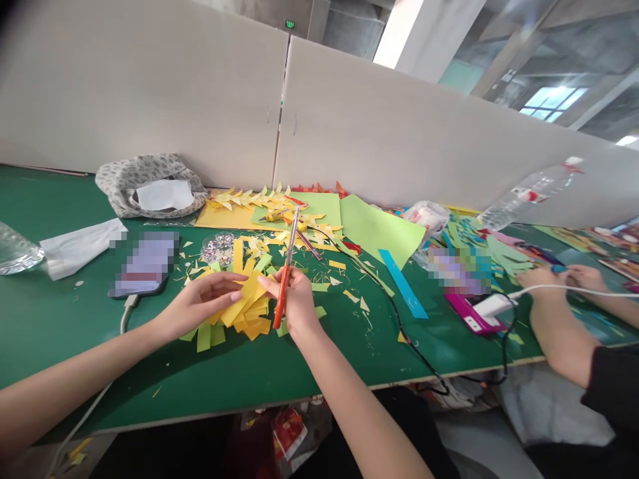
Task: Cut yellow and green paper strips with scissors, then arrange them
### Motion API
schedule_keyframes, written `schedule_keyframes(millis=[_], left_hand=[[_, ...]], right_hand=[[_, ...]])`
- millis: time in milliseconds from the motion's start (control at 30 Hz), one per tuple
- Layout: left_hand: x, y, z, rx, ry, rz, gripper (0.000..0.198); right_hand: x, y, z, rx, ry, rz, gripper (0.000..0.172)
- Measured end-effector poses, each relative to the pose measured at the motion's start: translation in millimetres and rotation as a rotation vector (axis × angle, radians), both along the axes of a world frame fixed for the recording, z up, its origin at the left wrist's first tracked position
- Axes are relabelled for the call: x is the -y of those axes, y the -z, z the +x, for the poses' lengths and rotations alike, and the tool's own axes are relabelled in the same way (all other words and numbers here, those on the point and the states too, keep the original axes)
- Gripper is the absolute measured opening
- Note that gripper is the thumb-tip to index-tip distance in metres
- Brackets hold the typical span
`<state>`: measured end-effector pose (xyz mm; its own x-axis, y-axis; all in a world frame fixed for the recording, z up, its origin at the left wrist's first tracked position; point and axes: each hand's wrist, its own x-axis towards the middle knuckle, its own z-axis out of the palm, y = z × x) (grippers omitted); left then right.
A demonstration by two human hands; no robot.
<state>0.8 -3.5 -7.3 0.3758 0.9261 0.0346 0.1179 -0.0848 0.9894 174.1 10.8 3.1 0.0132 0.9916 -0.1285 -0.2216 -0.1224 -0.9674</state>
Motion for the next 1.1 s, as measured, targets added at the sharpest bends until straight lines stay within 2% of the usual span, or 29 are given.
schedule_keyframes(millis=[133, 233, 300, 433, 533, 633, 733, 833, 933, 1000, 1100], left_hand=[[-0.2, 4.9, 0.1, -0.095, 0.013, 0.019, 0.041], [-2.9, 5.4, -2.2, -0.14, -0.064, 0.073, 0.034], [-5.9, 3.6, -4.9, -0.159, -0.137, 0.1, 0.031], [-11.4, 0.6, -9.4, -0.198, -0.229, 0.126, 0.034], [-13.8, -0.1, -11.6, -0.3, -0.229, 0.201, 0.036], [-16.8, -3.9, -15.7, -0.524, -0.22, 0.392, 0.038], [-19.4, -11.2, -20.7, -0.74, -0.258, 0.603, 0.044], [-14.3, -15.4, -19.7, -0.802, -0.089, 0.64, 0.057], [-0.2, -12.1, -11.3, -0.847, 0.111, 0.639, 0.067], [8.7, -7.5, -5.8, -0.879, 0.148, 0.656, 0.067], [12.8, -2.6, -5.2, -0.851, 0.114, 0.626, 0.041]], right_hand=[[-3.9, -3.0, 7.5, 0.038, 0.007, 0.009, 0.036], [-11.6, -6.1, 24.9, 0.241, 0.017, 0.031, 0.031], [-18.5, -7.9, 41.6, 0.514, 0.06, 0.095, 0.029], [-33.8, -6.9, 76.1, 1.242, 0.238, 0.267, 0.024], [-44.8, -0.7, 96.1, 1.485, 0.267, 0.203, 0.024], [-52.3, 4.8, 108.4, 1.537, 0.238, 0.171, 0.039], [-52.5, 3.5, 111.6, 1.535, 0.204, 0.182, 0.043], [-44.6, -4.7, 104.9, 1.548, 0.236, 0.265, 0.036], [-31.0, -12.9, 86.5, 1.5, 0.311, 0.557, 0.021], [-20.5, -14.2, 68.4, 1.358, 0.142, 0.684, 0.019], [-6.5, -8.8, 41.6, 1.264, -0.159, 0.75, 0.03]])
